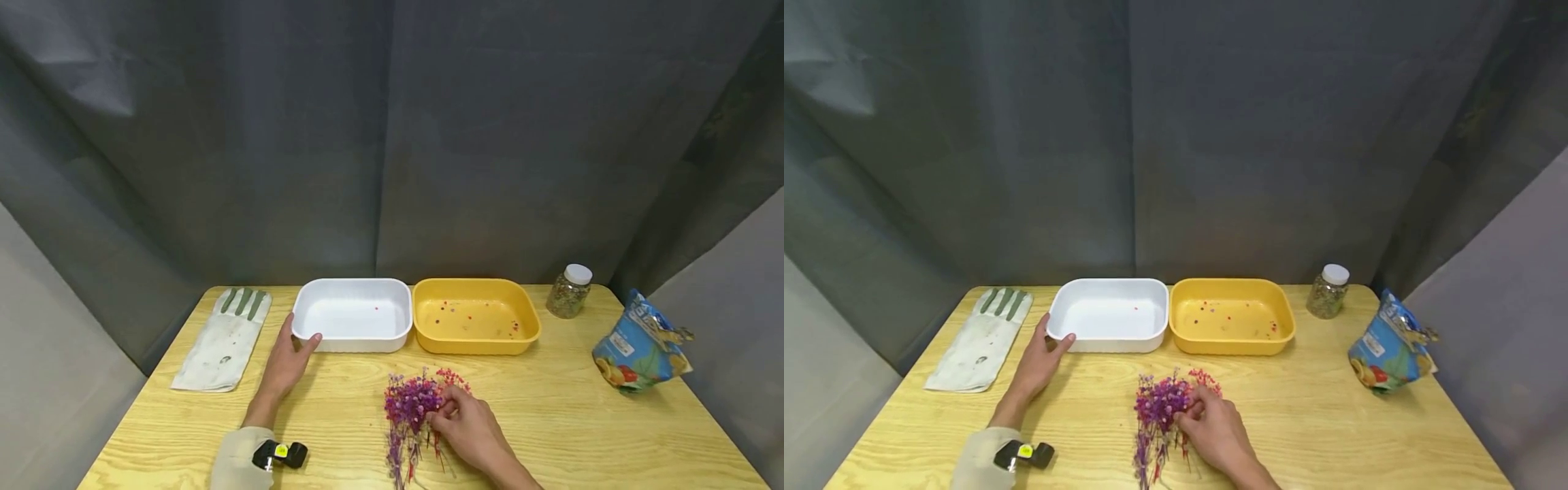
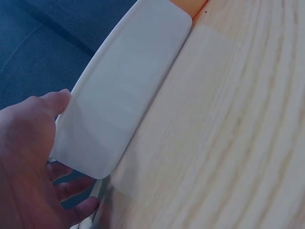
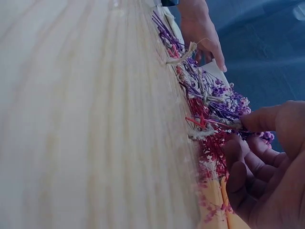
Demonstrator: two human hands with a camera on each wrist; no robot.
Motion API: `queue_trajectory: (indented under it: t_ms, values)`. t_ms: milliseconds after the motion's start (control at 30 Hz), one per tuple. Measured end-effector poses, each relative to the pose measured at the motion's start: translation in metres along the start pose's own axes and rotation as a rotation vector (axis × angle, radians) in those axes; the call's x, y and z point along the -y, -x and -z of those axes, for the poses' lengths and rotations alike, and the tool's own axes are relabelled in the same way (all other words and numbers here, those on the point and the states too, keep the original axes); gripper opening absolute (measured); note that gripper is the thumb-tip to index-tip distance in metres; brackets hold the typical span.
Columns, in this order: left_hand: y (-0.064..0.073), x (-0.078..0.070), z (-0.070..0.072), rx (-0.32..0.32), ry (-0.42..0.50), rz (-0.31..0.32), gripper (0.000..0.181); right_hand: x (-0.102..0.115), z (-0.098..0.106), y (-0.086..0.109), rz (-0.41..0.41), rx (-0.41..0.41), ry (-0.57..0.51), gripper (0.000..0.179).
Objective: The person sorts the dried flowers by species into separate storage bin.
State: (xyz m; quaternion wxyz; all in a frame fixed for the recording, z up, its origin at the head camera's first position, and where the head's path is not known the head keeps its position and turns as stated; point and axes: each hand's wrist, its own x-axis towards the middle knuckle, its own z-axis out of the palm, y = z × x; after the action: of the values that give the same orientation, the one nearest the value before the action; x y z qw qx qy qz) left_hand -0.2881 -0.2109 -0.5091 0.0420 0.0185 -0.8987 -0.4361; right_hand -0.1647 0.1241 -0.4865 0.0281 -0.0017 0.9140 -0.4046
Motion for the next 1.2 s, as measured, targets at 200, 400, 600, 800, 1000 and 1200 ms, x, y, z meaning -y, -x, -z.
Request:
queue_trajectory:
  t_ms: [200, 400, 600, 800, 1000, 1200]
  values:
    - [0.0, 0.001, -0.002, 0.001, -0.004, 0.006, 0.097, 0.002, 0.001, 0.0, -0.082, 0.009, -0.073, 0.017]
    - [0.001, 0.0, -0.001, 0.007, -0.014, 0.013, 0.097, 0.006, 0.006, 0.001, -0.135, 0.015, -0.226, 0.016]
    - [0.001, 0.001, -0.002, 0.007, -0.003, 0.007, 0.097, 0.005, 0.012, -0.001, -0.174, 0.033, -0.372, 0.011]
    - [0.001, 0.001, -0.003, 0.004, 0.001, -0.001, 0.096, 0.002, 0.01, -0.004, -0.165, 0.008, -0.349, 0.007]
    - [0.002, -0.002, -0.002, -0.001, 0.012, 0.001, 0.093, 0.0, 0.009, -0.005, -0.171, 0.011, -0.353, 0.009]
    - [0.002, -0.002, -0.002, 0.005, 0.011, 0.002, 0.092, -0.005, 0.009, -0.006, -0.179, 0.11, -0.466, 0.007]
